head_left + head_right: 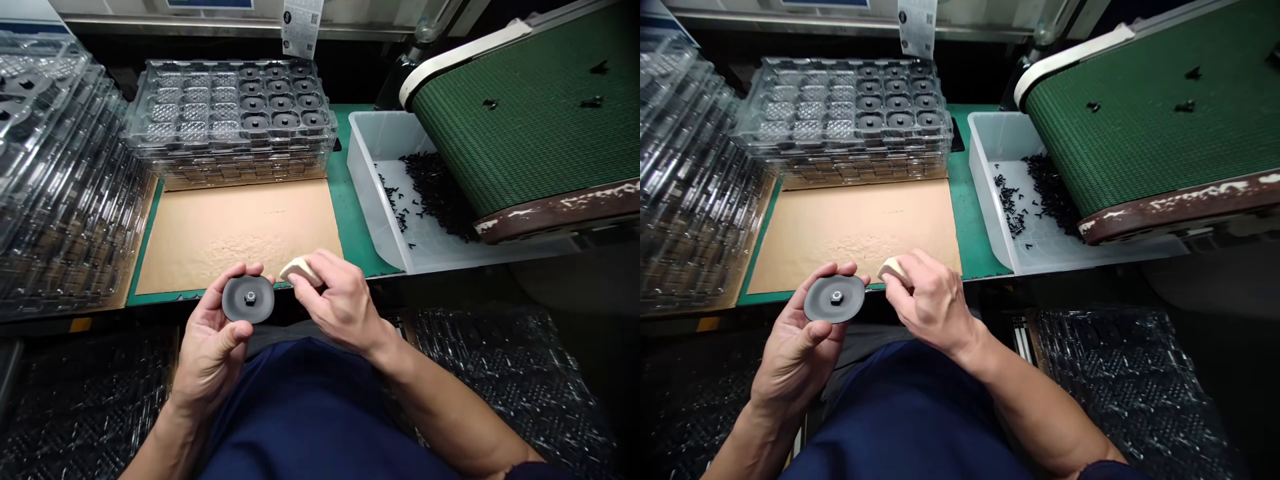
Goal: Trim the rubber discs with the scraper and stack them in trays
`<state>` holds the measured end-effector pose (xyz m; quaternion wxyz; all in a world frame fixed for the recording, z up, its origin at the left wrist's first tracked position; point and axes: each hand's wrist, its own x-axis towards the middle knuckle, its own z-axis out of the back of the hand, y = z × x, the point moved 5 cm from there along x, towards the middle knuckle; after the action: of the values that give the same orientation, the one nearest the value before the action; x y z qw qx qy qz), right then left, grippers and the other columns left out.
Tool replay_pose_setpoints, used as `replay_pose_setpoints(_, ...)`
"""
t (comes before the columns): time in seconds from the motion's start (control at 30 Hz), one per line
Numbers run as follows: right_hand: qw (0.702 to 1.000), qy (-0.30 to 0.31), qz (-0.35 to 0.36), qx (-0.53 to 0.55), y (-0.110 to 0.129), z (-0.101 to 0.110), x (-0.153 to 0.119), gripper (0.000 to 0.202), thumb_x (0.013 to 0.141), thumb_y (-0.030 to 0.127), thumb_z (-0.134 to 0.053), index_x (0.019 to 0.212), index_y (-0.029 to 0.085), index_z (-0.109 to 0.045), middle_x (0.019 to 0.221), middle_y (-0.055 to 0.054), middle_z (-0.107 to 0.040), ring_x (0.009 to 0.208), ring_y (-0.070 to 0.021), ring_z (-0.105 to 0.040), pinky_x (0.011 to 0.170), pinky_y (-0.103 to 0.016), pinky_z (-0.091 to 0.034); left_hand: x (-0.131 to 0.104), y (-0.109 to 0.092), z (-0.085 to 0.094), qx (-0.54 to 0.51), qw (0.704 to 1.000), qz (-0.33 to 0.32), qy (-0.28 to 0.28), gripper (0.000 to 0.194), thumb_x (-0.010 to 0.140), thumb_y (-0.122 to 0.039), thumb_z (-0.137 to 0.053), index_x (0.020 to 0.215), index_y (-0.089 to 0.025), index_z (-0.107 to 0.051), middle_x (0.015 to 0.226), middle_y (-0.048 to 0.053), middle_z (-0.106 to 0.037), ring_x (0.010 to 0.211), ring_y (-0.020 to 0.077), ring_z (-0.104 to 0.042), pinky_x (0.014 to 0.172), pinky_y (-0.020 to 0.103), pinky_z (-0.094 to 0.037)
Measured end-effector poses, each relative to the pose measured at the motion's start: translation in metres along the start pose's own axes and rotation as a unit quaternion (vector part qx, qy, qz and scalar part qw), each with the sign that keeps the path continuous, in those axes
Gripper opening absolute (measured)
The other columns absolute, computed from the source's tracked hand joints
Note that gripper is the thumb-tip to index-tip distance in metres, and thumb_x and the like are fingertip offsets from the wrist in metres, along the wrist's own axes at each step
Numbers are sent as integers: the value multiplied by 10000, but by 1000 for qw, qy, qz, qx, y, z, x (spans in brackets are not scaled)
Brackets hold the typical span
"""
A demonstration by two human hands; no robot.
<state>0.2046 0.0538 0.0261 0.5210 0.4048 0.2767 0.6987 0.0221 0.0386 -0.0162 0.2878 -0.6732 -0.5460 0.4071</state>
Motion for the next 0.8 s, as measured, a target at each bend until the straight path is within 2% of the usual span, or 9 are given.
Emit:
replay_pose_setpoints(0.07, 999, -6, -6, 34, 1, 1, 0, 156, 989, 192, -596, 835, 194, -622, 761, 10, -533, 710, -137, -490, 698, -287, -414, 1, -1, 1, 5, 1000, 2, -4, 631, 678, -274, -976, 1266, -268, -747, 1410, 77, -696, 1212, 245, -709, 1048, 253, -559)
replay_pose_setpoints(0.17, 994, 50, 42, 89, 11, -3, -2, 132, 992, 201, -587, 882, 184, -658, 779, -2, -569, 714, -140, -515, 709, -284, -446, 1, 0, 2, 8, 1000, 10, -3, 634, 676, -233, -971, 1268, -291, -752, 1364, 48, -723, 1183, 222, -717, 1008, 238, -579)
replay_pose_setpoints(0.27, 996, 60, 53, 50, 12, -4, -1, 138, 1006, 189, -555, 943, 172, -677, 853, -37, -617, 786, -160, -556, 775, -308, -464, 1, 3, 2, 7, 999, 34, 8, 647, 704, -206, -950, 1307, -304, -737, 1237, 27, -780, 1097, 170, -741, 987, 192, -570)
replay_pose_setpoints(0.33, 996, 60, 38, 44, 8, -4, 0, 124, 997, 179, -563, 922, 177, -662, 831, -24, -601, 773, -154, -548, 765, -300, -458, 1, 4, 3, -1, 999, 47, 13, 617, 749, -261, -926, 1332, -285, -725, 1206, 33, -790, 1072, 159, -745, 989, 182, -562)
replay_pose_setpoints(0.43, 990, 106, 58, 72, 8, -8, 1, 139, 970, 188, -600, 831, 194, -604, 752, 12, -550, 687, -133, -497, 681, -277, -429, 1, 6, 4, -33, 998, 61, 6, 526, 841, -387, -846, 1332, -239, -729, 1178, 63, -796, 1045, 176, -753, 967, 207, -585)
replay_pose_setpoints(0.57, 994, 87, 62, 12, 6, -8, 2, 156, 988, 175, -565, 837, 194, -596, 815, -12, -602, 745, -142, -532, 723, -287, -427, 2, 11, 6, -54, 993, 104, -19, 442, 891, -434, -771, 1267, -203, -766, 1030, 84, -810, 866, 212, -772, 820, 300, -659)
replay_pose_setpoints(0.67, 989, 126, 78, 21, 6, -13, 2, 171, 960, 185, -606, 794, 199, -569, 771, 8, -575, 677, -127, -499, 653, -275, -397, 3, 12, 7, -61, 989, 131, -35, 438, 877, -437, -779, 1227, -174, -781, 996, 95, -809, 806, 222, -764, 711, 303, -664)
replay_pose_setpoints(0.8, 994, 78, 61, -52, 2, -10, 5, 153, 999, 195, -552, 855, 193, -605, 839, -24, -620, 745, -147, -538, 699, -293, -399, 3, 14, 6, -48, 986, 156, -31, 442, 857, -451, -791, 1169, -139, -800, 955, 112, -805, 734, 221, -752, 643, 301, -651)
